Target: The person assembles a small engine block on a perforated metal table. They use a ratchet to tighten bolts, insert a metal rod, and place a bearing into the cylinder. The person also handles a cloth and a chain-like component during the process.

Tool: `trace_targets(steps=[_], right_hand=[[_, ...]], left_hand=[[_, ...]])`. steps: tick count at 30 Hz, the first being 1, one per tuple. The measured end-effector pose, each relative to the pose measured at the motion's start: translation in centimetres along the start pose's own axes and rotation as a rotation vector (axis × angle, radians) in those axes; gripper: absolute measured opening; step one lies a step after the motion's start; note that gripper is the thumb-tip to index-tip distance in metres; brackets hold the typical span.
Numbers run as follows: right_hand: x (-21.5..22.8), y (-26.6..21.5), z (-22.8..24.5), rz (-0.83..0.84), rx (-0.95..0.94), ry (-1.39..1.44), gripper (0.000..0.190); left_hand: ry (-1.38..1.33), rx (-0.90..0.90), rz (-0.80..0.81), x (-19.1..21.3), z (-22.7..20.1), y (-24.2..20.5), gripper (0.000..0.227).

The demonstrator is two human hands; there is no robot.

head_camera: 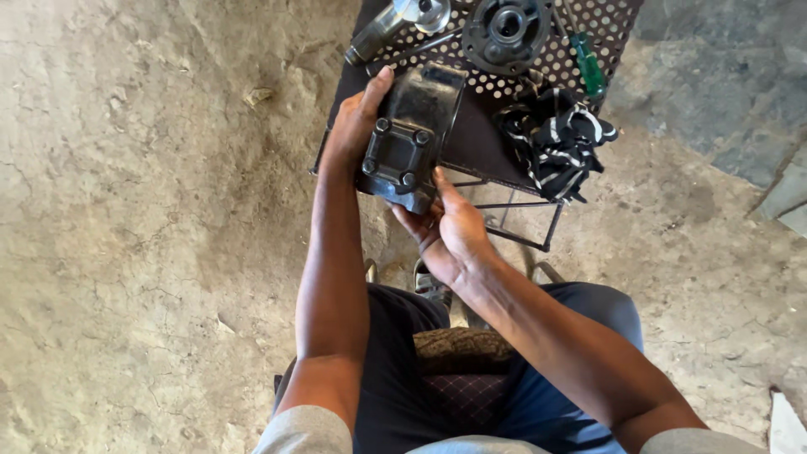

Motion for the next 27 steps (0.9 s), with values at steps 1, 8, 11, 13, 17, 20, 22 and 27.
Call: trace_targets(steps=[1,8,11,13,17,20,22,27], right_hand=[[0.0,-0.1,0.1,0.006,-0.001,0.005,0.031],[-2.2,-2.2,0.3,0.17,-0.055,-0.25,0.055],[-2.0,-2.7,0.5,0.085,-0.141,-0.427,0.068],[-2.0,-2.7,0.3,0.077,-0.135,-0.487,0.075],[1.0,-1.4,-0.7,-0.034,-0.14,-0.592,0.087],[3.4,0.4,0.8,-0.042,0.048,-0.655,0.059],[4.2,1.9,1.6,0.005,0.105,-0.744,0.066],[5.8,3.7,4.3,0.057,0.405,-1.121,0.075]], left_hand=[[-0.01,0.032,-0.018,0.1,0.3,-0.1,0.064],[0.119,-0.002,-0.107,0.9,-0.2,-0.7,0.07],[0.218,-0.019,-0.15,0.9,-0.4,-0.9,0.076],[0.173,-0.011,-0.124,1.0,-0.4,-0.8,0.075],[0.163,-0.066,-0.096,0.8,-0.7,-0.8,0.077],[0.147,-0.067,-0.097,1.0,-0.3,-0.9,0.074],[0.159,-0.141,-0.13,1.2,-1.2,-1.1,0.069],[0.179,-0.236,-0.183,1.9,-1.5,-1.8,0.055]])
Point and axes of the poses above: each hand's wrist, its own y-axis towards the middle knuckle, its own x-axis out of the back of the hand, z = x × y, the point moved 10 cm from there along y, towards the middle knuckle, and after that the axes turned 9 degrees about x, right-handed, at the moved point
